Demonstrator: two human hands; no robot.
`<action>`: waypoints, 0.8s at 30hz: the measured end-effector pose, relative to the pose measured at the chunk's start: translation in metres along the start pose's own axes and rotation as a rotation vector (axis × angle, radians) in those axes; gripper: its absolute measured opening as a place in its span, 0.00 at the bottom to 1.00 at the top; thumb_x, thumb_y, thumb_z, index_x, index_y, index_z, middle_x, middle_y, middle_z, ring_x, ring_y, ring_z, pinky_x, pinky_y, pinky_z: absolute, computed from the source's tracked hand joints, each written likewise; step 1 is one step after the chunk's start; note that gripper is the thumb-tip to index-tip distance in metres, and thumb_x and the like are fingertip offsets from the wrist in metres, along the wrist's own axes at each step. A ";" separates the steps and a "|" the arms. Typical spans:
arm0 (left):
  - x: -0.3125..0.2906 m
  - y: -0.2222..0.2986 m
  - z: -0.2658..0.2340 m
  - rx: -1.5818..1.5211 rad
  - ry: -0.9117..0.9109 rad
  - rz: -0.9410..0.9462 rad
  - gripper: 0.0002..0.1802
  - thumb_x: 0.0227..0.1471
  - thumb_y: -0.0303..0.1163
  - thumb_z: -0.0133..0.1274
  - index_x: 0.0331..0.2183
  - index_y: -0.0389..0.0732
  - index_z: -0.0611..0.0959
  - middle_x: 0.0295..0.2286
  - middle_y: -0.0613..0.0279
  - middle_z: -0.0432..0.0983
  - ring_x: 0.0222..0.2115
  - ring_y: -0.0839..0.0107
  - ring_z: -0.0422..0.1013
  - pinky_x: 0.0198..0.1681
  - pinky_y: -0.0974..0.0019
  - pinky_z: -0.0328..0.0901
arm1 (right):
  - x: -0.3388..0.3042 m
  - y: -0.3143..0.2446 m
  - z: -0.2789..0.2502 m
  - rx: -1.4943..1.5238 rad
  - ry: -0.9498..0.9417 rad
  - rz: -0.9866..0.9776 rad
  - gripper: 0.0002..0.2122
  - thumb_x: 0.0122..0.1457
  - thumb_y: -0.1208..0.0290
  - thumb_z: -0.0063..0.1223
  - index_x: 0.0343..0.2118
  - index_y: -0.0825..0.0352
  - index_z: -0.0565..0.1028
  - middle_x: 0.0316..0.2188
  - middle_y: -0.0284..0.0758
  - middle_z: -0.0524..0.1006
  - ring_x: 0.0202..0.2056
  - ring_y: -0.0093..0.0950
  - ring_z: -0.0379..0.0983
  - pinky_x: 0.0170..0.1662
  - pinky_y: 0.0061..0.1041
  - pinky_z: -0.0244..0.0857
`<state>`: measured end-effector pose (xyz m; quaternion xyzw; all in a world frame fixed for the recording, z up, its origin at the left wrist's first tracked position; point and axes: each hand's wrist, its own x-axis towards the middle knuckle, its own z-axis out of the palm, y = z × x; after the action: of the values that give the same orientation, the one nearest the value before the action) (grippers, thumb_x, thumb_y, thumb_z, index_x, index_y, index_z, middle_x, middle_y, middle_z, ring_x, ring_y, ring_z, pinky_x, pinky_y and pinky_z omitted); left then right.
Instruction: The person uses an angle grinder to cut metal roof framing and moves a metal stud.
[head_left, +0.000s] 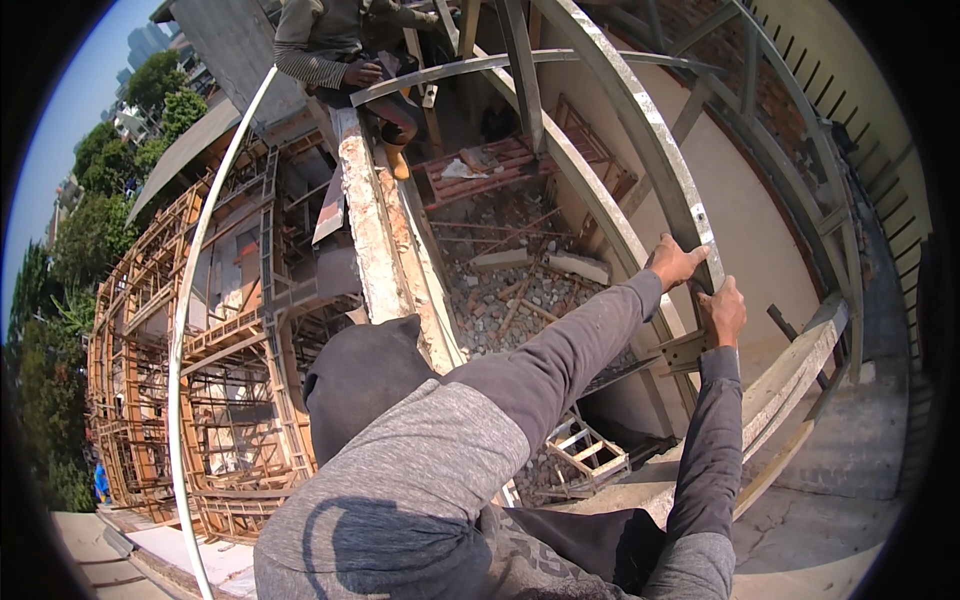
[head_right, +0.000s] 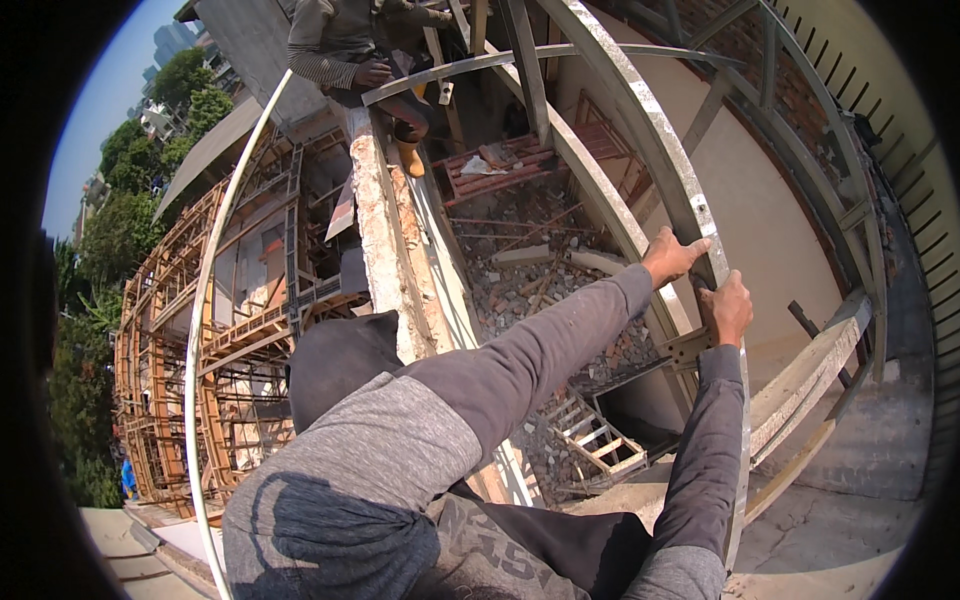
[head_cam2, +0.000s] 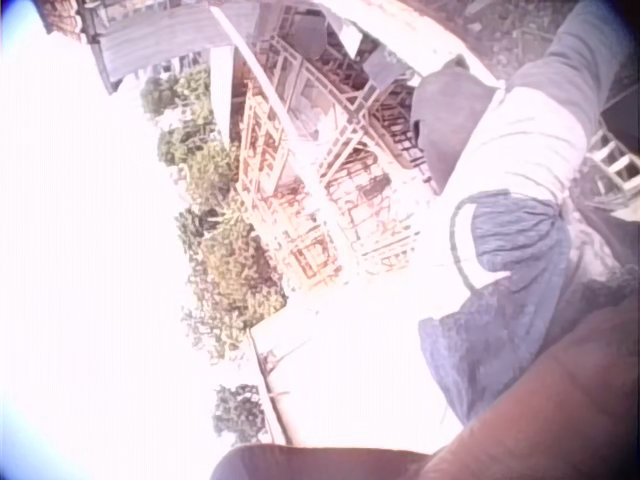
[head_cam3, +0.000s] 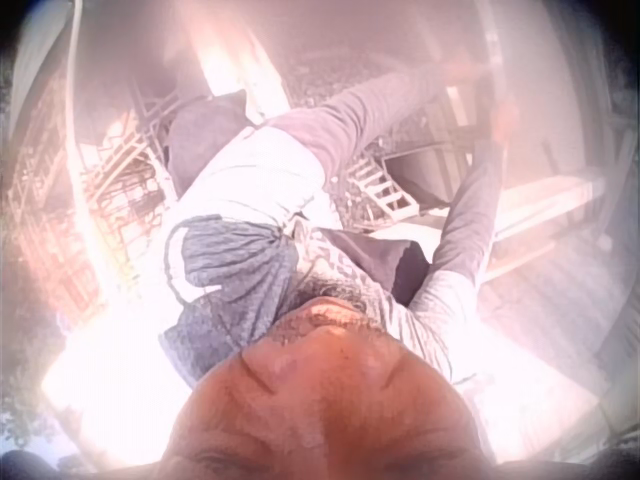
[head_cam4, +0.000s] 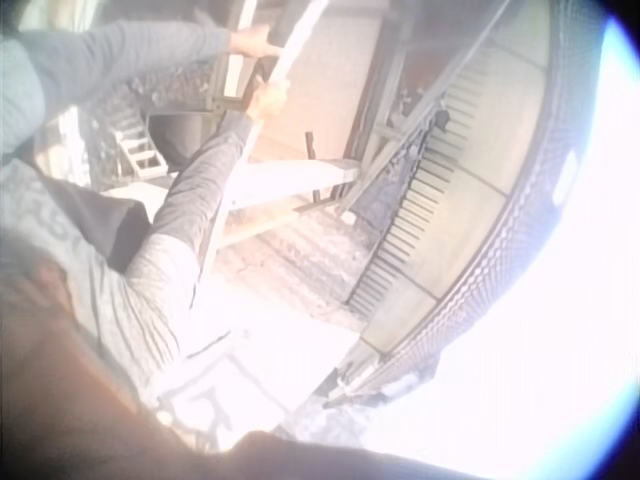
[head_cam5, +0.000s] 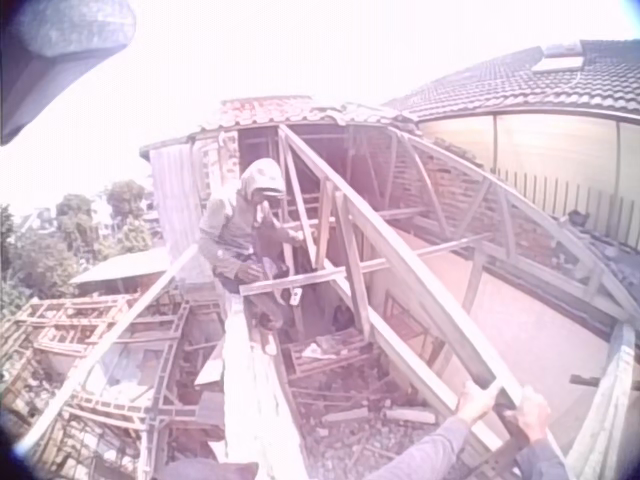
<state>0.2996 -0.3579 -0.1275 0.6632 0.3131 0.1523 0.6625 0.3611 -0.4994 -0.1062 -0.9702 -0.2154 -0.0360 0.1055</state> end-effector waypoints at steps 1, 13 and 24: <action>0.003 -0.002 0.001 0.014 0.019 0.014 0.52 0.46 0.58 0.65 0.49 0.16 0.68 0.44 0.28 0.74 0.46 0.47 0.75 0.48 0.57 0.70 | 0.001 -0.001 -0.001 -0.001 0.005 -0.006 0.23 0.47 0.61 0.70 0.41 0.66 0.70 0.41 0.50 0.79 0.46 0.52 0.75 0.47 0.47 0.70; 0.007 -0.007 0.007 0.012 0.046 0.029 0.51 0.46 0.58 0.66 0.47 0.16 0.69 0.41 0.30 0.76 0.43 0.49 0.76 0.45 0.57 0.71 | 0.003 0.007 0.006 0.024 0.048 -0.032 0.22 0.46 0.62 0.69 0.39 0.65 0.70 0.39 0.50 0.80 0.43 0.54 0.76 0.44 0.49 0.70; 0.003 -0.005 0.007 0.094 0.074 0.040 0.53 0.47 0.59 0.64 0.51 0.16 0.65 0.46 0.25 0.71 0.49 0.42 0.73 0.51 0.54 0.68 | 0.005 0.010 0.008 0.010 0.047 -0.039 0.22 0.46 0.65 0.70 0.39 0.67 0.69 0.38 0.51 0.80 0.43 0.54 0.76 0.44 0.48 0.70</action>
<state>0.3051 -0.3622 -0.1336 0.6937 0.3309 0.1749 0.6154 0.3704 -0.5044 -0.1152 -0.9641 -0.2319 -0.0595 0.1145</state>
